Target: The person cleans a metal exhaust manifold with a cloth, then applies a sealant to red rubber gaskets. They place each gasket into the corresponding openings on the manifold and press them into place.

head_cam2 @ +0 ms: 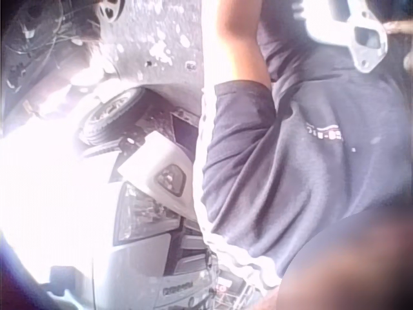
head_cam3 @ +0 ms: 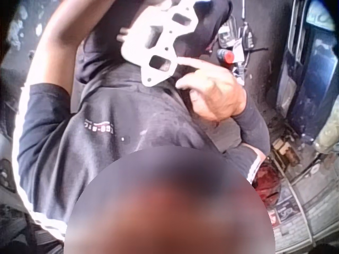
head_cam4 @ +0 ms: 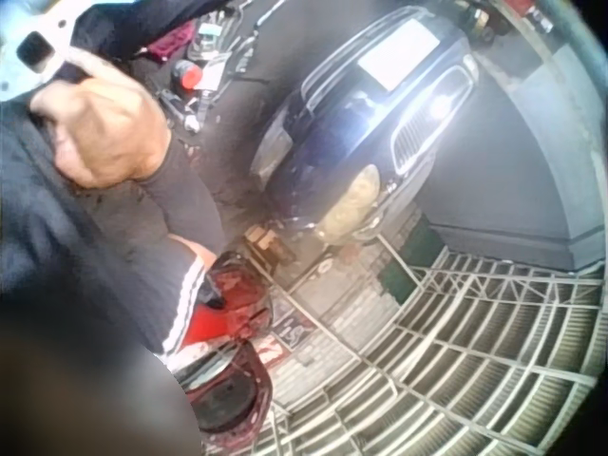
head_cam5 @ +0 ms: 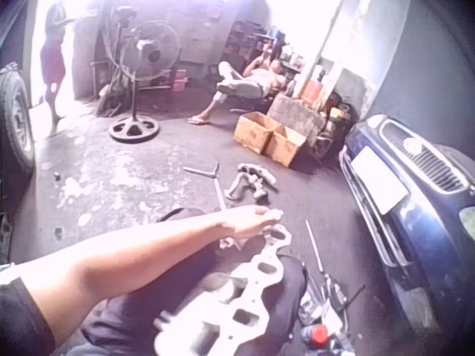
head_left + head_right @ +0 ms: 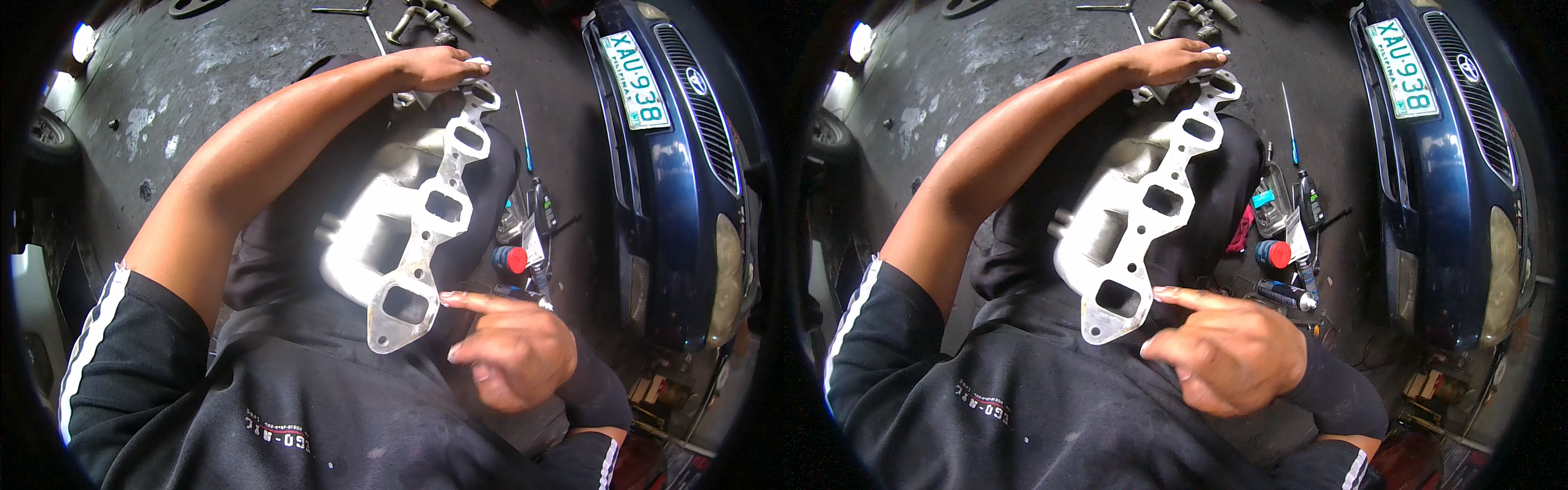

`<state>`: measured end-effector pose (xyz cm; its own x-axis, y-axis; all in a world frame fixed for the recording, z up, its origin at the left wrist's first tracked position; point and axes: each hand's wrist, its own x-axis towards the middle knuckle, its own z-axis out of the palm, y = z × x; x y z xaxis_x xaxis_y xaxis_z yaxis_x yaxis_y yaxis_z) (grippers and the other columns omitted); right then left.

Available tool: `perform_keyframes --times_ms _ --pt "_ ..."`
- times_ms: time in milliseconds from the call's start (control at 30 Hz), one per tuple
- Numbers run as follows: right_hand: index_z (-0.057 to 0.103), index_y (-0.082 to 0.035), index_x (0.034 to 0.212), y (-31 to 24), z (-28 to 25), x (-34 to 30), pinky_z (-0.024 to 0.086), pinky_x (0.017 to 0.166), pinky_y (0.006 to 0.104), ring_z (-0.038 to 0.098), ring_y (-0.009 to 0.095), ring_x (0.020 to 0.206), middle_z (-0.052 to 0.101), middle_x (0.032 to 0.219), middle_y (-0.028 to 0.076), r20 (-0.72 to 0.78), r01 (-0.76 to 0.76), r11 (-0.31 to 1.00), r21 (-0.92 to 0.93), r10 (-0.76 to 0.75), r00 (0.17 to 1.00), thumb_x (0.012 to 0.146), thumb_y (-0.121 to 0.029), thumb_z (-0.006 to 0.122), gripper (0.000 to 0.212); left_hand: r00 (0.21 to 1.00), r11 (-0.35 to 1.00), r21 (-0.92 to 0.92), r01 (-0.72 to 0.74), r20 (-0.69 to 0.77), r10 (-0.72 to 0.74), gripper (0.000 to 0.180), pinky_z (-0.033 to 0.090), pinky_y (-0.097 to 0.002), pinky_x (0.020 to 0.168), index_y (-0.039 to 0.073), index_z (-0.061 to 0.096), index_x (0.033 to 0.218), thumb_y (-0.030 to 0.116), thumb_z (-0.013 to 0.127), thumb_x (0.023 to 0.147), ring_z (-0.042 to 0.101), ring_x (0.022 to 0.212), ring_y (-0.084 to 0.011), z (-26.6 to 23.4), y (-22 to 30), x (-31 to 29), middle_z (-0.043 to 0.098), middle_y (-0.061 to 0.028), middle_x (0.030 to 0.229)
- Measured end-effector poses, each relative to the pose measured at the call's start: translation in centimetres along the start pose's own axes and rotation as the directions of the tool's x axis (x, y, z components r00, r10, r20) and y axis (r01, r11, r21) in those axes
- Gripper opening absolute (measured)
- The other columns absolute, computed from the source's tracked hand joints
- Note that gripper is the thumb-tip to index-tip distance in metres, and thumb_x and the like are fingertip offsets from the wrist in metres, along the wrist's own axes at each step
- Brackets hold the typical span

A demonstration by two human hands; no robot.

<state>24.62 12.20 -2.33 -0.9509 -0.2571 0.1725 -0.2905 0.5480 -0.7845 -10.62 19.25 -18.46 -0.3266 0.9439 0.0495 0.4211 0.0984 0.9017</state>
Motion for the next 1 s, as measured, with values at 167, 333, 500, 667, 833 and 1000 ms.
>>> perform_keyframes --times_ms 167,333,500,667,833,1000 --pt "0.065 0.005 0.149 1.2 -0.4 -0.2 0.062 0.097 0.0483 0.071 0.031 0.072 0.078 0.092 0.014 -0.036 -0.128 0.974 -0.187 0.123 0.992 0.077 0.008 0.059 0.073 0.999 0.999 0.052 -0.012 0.046 0.01 0.081 0.049 -0.0421 0.119 0.006 0.069 0.153 0.074 0.053 0.111 0.068 0.135 -0.0345 -0.2 0.4 0.1 0.071 -0.0209 0.148" --pt "0.064 0.0 0.158 2.1 0.4 -0.3 0.061 0.091 0.0444 0.066 0.028 0.067 0.069 0.077 0.008 0.019 -0.123 0.963 -0.239 0.132 0.991 0.071 0.008 0.061 0.087 0.997 0.996 0.076 0.043 0.059 -0.047 0.082 0.045 -0.044 0.128 0.007 0.068 0.155 0.074 0.051 0.111 0.064 0.146 -0.0385 -0.3 0.9 0.0 0.066 -0.0234 0.157" --pt "0.065 0.002 0.157 2.2 1.1 -1.2 0.06 0.089 0.0434 0.064 0.026 0.065 0.067 0.075 0.007 0.055 -0.076 0.934 -0.349 0.102 0.993 0.067 0.006 0.065 0.09 0.998 0.993 0.114 0.014 0.058 -0.021 0.074 0.046 -0.0456 0.129 0.013 0.068 0.156 0.071 0.05 0.113 0.064 0.147 -0.0376 -0.3 0.3 0.4 0.066 -0.0216 0.158" --pt "0.065 0.003 0.157 1.9 2.7 -2.8 0.06 0.087 0.043 0.061 0.025 0.062 0.064 0.072 0.006 -0.015 -0.091 0.929 -0.359 0.092 0.996 0.066 0.006 0.067 0.09 0.998 0.975 0.216 -0.053 0.057 0.041 0.047 0.045 -0.0419 0.13 0.023 0.064 0.161 0.043 0.047 0.122 0.064 0.146 -0.0371 -0.1 -1.0 1.3 0.061 -0.0157 0.164" --pt "0.066 0.002 0.155 1.2 3.8 -4.0 0.06 0.085 0.0418 0.057 0.024 0.06 0.058 0.069 0.004 -0.065 -0.093 0.928 -0.361 0.074 0.995 0.066 0.008 0.067 0.09 0.998 0.982 0.186 -0.033 0.054 0.024 0.046 0.041 -0.041 0.133 0.024 0.063 0.163 0.039 0.045 0.123 0.059 0.152 -0.0363 0.0 -1.1 1.2 0.059 -0.0148 0.167" --pt "0.07 0.001 0.151 0.7 3.6 -3.7 0.059 0.081 0.0406 0.057 0.022 0.06 0.056 0.068 0.004 -0.047 -0.03 0.94 -0.339 0.015 0.999 0.07 0.009 0.066 0.082 0.997 0.964 0.262 -0.051 0.069 0.034 0.046 0.038 -0.0432 0.135 0.025 0.06 0.165 0.037 0.045 0.123 0.054 0.157 -0.0366 -0.1 -0.7 1.0 0.052 -0.0154 0.173"
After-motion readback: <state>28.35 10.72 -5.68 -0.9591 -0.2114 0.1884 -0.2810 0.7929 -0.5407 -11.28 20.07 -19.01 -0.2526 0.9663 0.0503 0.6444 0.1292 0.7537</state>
